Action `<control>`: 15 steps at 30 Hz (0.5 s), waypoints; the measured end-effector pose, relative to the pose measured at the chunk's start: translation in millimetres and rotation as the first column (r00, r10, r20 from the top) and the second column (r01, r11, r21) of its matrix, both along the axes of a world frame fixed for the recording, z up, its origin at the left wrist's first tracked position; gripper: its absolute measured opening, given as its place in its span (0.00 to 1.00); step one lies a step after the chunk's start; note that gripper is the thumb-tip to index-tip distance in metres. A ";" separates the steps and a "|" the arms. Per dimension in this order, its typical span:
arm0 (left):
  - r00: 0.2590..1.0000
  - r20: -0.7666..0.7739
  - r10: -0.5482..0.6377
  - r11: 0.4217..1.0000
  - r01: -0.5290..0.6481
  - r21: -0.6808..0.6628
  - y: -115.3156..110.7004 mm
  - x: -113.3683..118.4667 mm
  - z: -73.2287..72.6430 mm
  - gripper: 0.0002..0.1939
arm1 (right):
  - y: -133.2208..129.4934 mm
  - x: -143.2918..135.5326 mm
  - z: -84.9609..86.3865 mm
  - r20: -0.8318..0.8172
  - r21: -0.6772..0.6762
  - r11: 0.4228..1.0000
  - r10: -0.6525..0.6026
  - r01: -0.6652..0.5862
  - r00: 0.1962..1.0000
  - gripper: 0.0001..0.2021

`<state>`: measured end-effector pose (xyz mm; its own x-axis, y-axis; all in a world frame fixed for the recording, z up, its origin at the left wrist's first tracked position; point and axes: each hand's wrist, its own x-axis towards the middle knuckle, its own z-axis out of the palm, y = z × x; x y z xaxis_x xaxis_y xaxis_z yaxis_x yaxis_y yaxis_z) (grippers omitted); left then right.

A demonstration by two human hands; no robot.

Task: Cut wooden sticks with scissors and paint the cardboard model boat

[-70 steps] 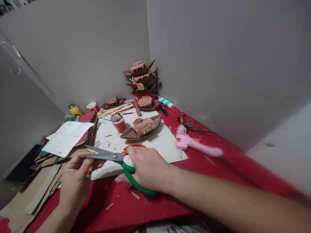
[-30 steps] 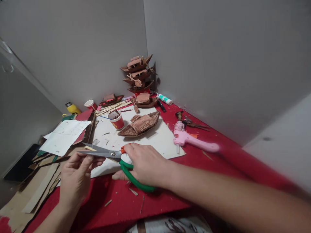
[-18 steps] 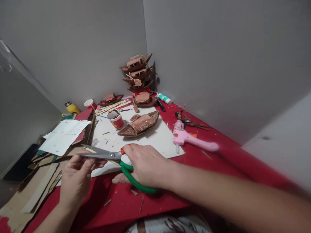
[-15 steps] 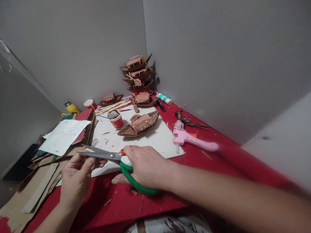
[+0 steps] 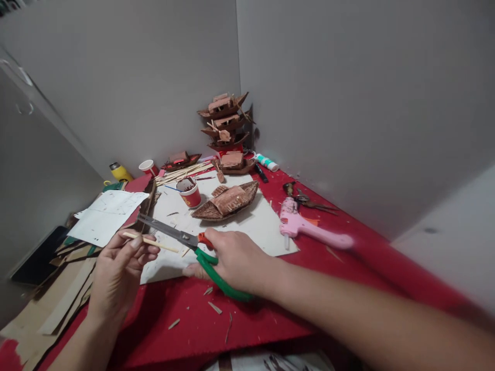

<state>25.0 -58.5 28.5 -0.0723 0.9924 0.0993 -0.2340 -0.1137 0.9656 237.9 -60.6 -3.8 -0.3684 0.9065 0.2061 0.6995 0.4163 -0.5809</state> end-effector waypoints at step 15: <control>0.984 -0.075 -0.159 0.986 0.155 -0.057 9.0 -7.6 -8.1 0.12 | -0.8 -0.3 -1.8 -0.172 0.042 0.999 0.033 -0.026 0.985 0.21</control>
<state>17.4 -49.5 20.4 0.0909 0.9947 0.0476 -0.1679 -0.0318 0.9853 237.6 -61.4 -5.6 -0.3511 0.8854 0.3046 0.5773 0.4608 -0.6741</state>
